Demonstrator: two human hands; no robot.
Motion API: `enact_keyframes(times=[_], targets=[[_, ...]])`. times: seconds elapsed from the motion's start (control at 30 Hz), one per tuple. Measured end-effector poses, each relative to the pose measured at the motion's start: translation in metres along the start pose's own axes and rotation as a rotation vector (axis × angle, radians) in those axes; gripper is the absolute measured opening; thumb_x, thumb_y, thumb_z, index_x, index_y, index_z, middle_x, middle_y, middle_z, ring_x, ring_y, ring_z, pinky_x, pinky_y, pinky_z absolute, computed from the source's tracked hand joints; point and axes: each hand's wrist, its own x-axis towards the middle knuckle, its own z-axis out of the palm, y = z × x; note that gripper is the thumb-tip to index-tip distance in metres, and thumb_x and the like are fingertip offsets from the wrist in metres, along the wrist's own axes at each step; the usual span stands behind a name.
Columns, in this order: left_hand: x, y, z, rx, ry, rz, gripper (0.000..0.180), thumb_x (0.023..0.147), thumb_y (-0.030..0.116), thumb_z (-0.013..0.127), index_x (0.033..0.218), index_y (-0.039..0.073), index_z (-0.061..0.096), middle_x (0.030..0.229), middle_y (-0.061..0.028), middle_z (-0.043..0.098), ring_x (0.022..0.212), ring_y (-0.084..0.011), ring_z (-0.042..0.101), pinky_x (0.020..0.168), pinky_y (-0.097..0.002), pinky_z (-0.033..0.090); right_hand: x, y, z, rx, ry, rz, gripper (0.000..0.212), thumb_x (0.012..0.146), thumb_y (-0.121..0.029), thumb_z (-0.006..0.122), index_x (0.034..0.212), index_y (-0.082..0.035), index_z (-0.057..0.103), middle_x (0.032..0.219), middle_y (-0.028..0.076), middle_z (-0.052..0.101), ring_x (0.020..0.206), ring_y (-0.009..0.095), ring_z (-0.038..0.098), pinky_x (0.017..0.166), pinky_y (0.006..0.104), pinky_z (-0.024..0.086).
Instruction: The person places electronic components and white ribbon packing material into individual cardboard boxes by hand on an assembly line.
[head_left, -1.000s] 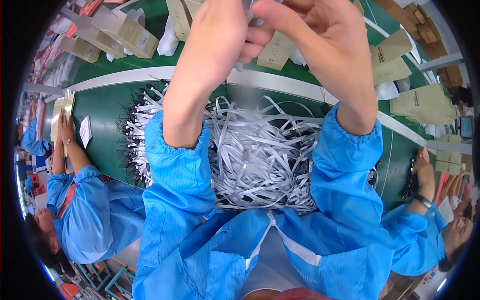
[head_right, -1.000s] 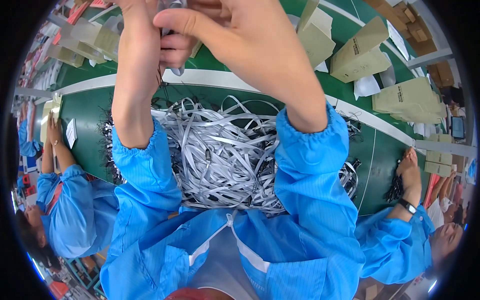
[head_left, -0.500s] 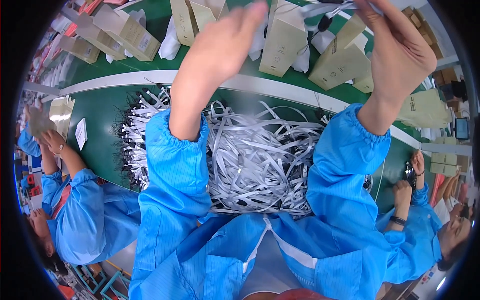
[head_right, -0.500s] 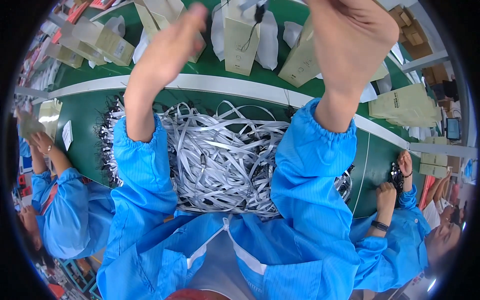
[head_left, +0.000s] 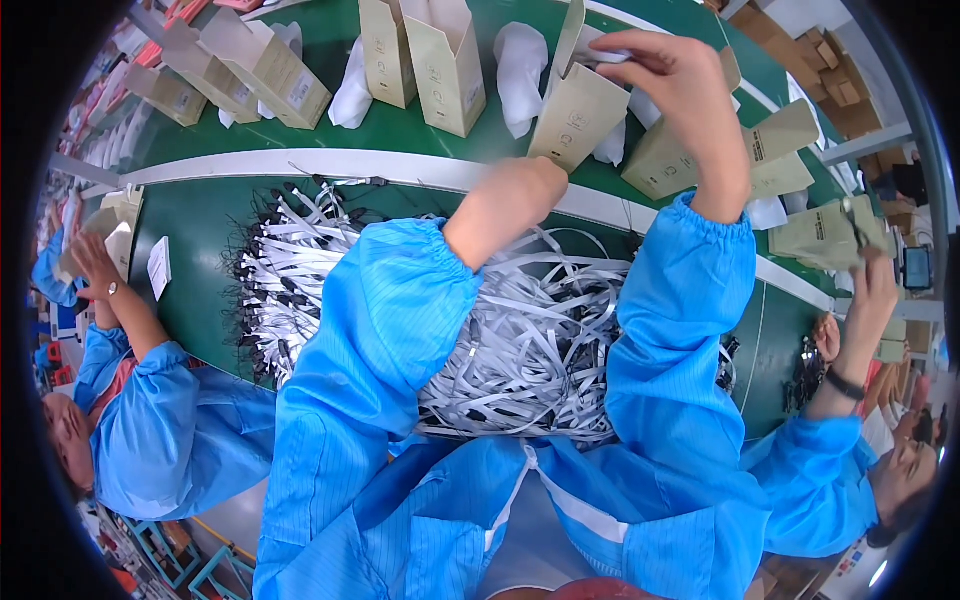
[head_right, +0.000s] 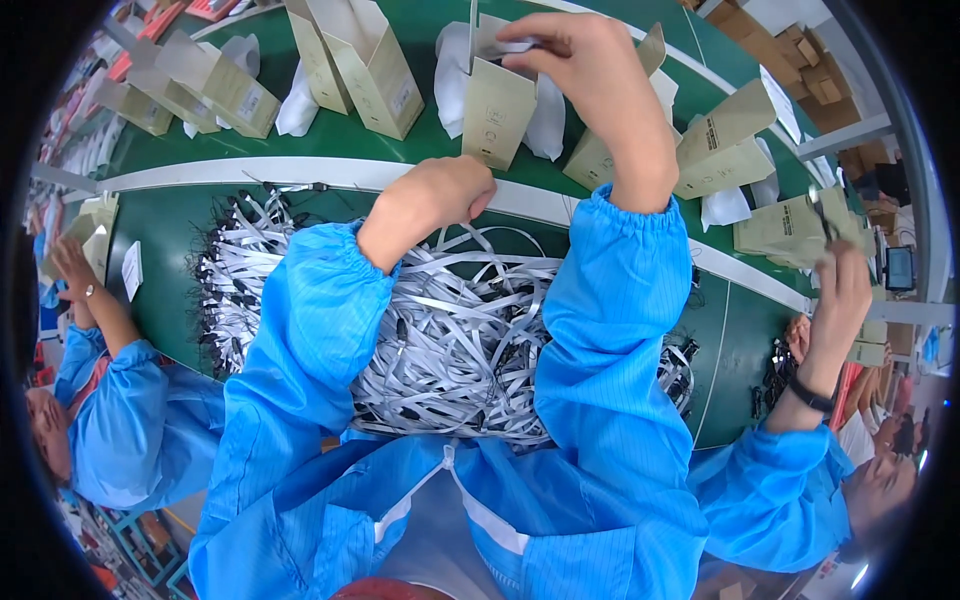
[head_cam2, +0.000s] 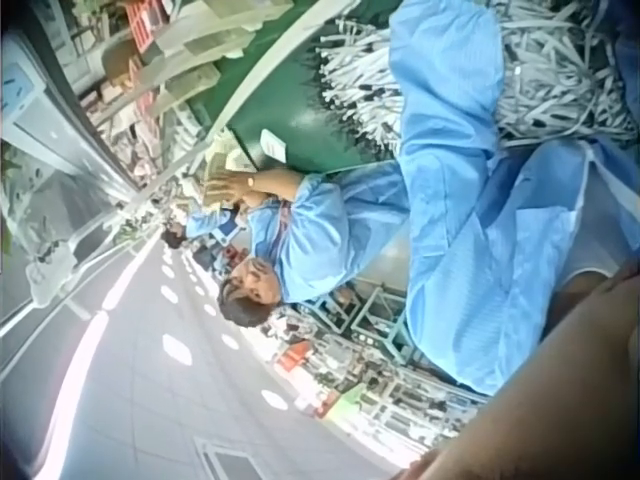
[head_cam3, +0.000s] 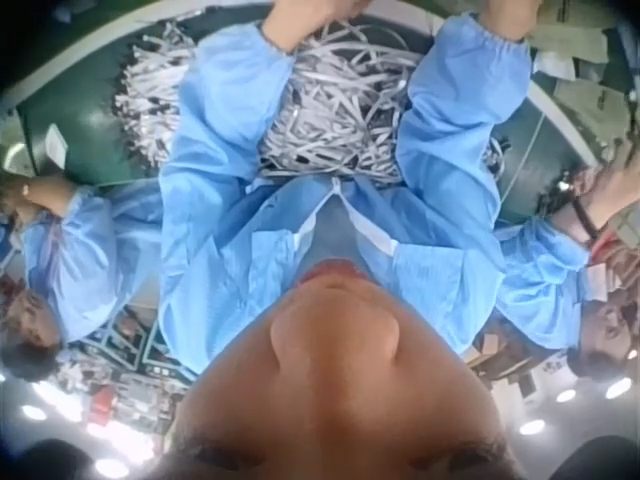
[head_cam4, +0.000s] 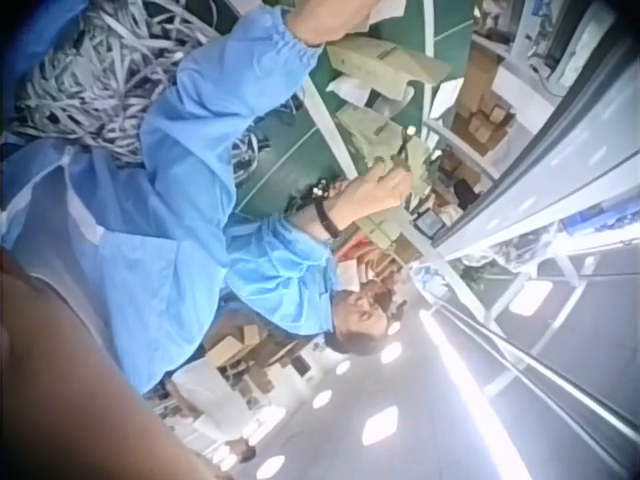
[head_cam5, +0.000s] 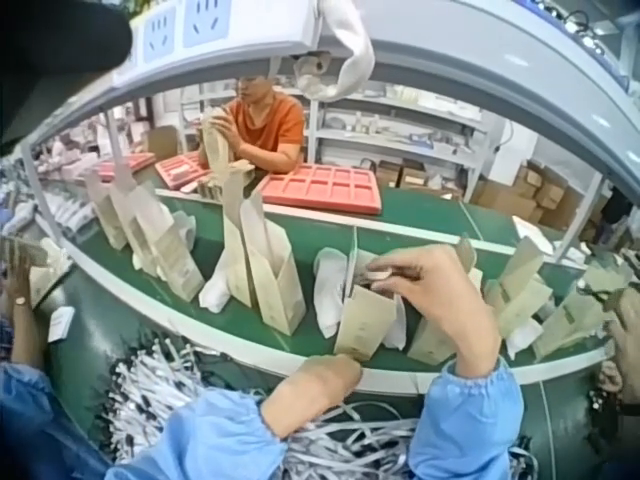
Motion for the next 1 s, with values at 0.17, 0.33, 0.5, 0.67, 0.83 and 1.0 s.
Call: enact_keyframes(times=[0.17,0.33,0.5,0.67,0.83,1.0], targets=[[-0.01,-0.009,0.009,-0.004,0.206,0.053,0.024,0.067,-0.005,0.068,0.086,0.006,0.058,0.085,-0.0145,0.066,0.079,-0.0368,0.064,0.062,-0.0435,0.048,-0.004,-0.007,-0.005,0.071,-0.033,0.057,0.029,0.088,0.001,0.065,0.116,0.003,0.066,0.111,0.009,0.07,0.102,0.016,0.067,0.091,0.0271,0.053],[-0.009,-0.014,0.0,-0.131,0.209,0.094,0.021,0.065,-0.001,0.069,0.081,0.006,0.057,0.081,-0.0131,0.065,0.077,-0.0356,0.064,0.061,-0.0429,0.047,-0.015,-0.05,-0.031,0.032,0.07,0.087,0.025,0.09,-0.001,0.066,0.114,0.003,0.068,0.106,0.01,0.071,0.099,0.016,0.067,0.09,0.0272,0.053],[-0.003,-0.02,0.003,0.018,0.013,0.075,0.023,0.066,0.0,0.07,0.083,0.006,0.057,0.082,-0.0127,0.062,0.079,-0.0332,0.064,0.063,-0.0407,0.047,-0.024,-0.075,-0.032,0.097,0.091,0.03,0.024,0.092,-0.005,0.065,0.115,0.002,0.067,0.103,0.009,0.071,0.096,0.015,0.067,0.087,0.0258,0.052],[0.001,-0.022,-0.022,-0.163,-0.038,0.003,0.019,0.07,-0.003,0.066,0.083,0.005,0.055,0.08,-0.0129,0.061,0.077,-0.0309,0.062,0.063,-0.0382,0.046,-0.029,-0.1,-0.028,0.165,0.134,-0.046,0.025,0.094,-0.01,0.064,0.116,0.001,0.066,0.099,0.009,0.071,0.092,0.014,0.066,0.083,0.0241,0.051],[-0.016,-0.004,-0.088,-0.291,0.093,0.212,0.015,0.072,-0.008,0.061,0.082,0.001,0.053,0.078,-0.0133,0.061,0.071,-0.0309,0.059,0.06,-0.0388,0.045,-0.015,-0.14,0.005,0.302,0.16,0.052,0.028,0.087,-0.004,0.068,0.114,0.004,0.066,0.092,0.011,0.072,0.089,0.02,0.068,0.081,0.029,0.053],[-0.063,0.032,-0.152,-0.39,0.62,0.369,0.015,0.08,-0.011,0.06,0.091,-0.001,0.059,0.087,-0.0101,0.067,0.078,-0.0186,0.065,0.068,-0.0289,0.052,-0.022,-0.101,0.04,0.581,-0.103,-0.047,0.031,0.1,-0.019,0.058,0.126,-0.002,0.058,0.083,0.005,0.066,0.084,0.011,0.064,0.076,0.022,0.05]])
